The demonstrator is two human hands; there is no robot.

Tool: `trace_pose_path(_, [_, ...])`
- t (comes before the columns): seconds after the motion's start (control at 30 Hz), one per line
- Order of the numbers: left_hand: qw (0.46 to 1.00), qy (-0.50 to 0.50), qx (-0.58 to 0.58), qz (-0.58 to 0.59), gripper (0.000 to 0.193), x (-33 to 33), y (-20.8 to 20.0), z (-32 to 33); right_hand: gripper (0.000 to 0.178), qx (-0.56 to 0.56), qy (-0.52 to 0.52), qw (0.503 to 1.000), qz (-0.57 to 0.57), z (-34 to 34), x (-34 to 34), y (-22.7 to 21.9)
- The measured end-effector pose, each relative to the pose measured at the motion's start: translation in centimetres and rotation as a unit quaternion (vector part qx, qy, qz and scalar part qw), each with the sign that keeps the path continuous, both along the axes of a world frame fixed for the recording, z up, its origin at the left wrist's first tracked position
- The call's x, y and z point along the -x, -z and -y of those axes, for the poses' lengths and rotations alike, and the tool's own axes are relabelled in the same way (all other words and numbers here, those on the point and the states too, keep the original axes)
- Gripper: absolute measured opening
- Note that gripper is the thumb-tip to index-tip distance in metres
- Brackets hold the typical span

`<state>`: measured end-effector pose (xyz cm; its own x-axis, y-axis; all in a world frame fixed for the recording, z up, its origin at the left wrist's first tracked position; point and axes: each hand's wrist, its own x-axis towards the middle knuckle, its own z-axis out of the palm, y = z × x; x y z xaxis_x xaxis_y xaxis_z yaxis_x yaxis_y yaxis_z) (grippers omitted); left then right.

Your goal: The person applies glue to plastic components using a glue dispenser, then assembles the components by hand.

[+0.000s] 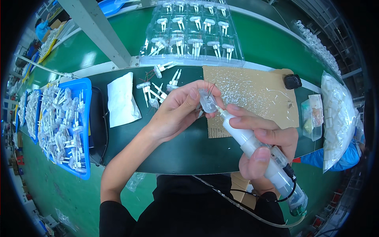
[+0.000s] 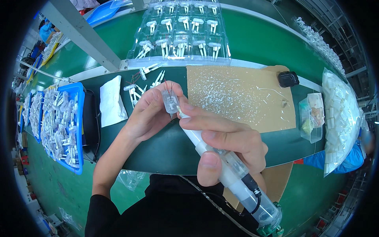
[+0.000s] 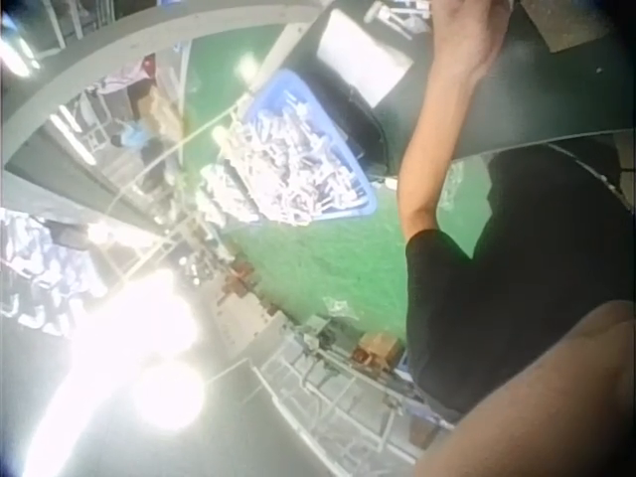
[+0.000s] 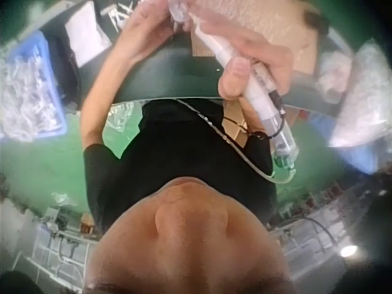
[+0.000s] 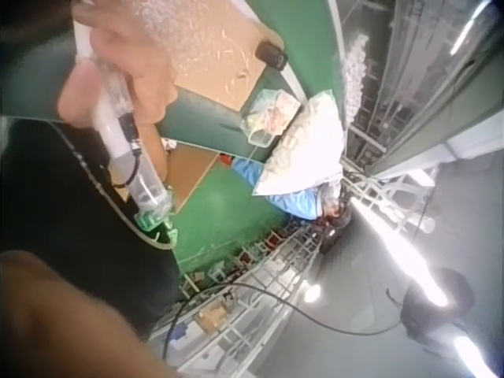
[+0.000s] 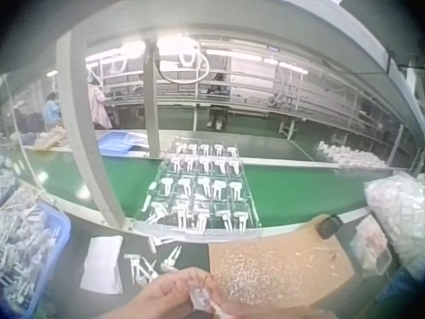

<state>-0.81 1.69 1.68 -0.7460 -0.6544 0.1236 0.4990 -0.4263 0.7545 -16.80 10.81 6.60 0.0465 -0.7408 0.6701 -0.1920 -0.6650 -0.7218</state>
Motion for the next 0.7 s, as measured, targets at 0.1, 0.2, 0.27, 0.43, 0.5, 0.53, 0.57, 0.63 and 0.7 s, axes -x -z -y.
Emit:
trace_pose_path(0.1, [1.000, -0.002, 0.009, 0.001, 0.047, 0.02, -0.06, -0.07, 0.022, 0.008, -0.007, 1.000, -0.006, 0.09, 0.04, 0.14])
trace_pose_path(0.2, [1.000, -0.006, 0.016, 0.004, 0.047, 0.00, 0.04, -0.05, 0.022, 0.015, 0.001, 1.000, -0.006, 0.08, -0.06, 0.18])
trace_pose_path(0.27, [1.000, -0.009, 0.017, 0.008, 0.047, -0.03, 0.12, 0.01, 0.021, 0.015, 0.001, 1.000, -0.011, 0.09, -0.14, 0.11])
trace_pose_path(0.43, [0.999, -0.012, 0.042, 0.003, 0.047, -0.07, 0.04, -0.02, 0.021, 0.023, 0.000, 1.000, -0.010, 0.07, -0.14, 0.28])
trace_pose_path(0.5, [0.999, -0.008, 0.043, 0.001, 0.047, -0.12, 0.19, -0.01, 0.022, 0.027, 0.001, 1.000, -0.010, 0.03, -0.12, 0.33])
trace_pose_path(0.53, [0.999, -0.005, 0.045, 0.000, 0.047, -0.15, 0.21, 0.00, 0.022, 0.027, -0.003, 1.000, -0.006, -0.02, -0.13, 0.30])
trace_pose_path(0.57, [0.999, -0.005, 0.045, 0.000, 0.047, -0.15, 0.02, -0.06, 0.022, 0.027, -0.007, 1.000, -0.002, -0.05, -0.13, 0.27])
trace_pose_path(0.63, [0.999, -0.002, 0.031, 0.009, 0.047, -0.16, -0.58, -0.27, 0.023, 0.030, -0.013, 0.999, 0.011, 0.01, -0.20, 0.22])
trace_pose_path(0.7, [1.000, -0.003, 0.031, 0.007, 0.047, -0.17, -0.69, -0.32, 0.023, 0.032, -0.019, 0.999, 0.023, 0.04, -0.21, 0.01])
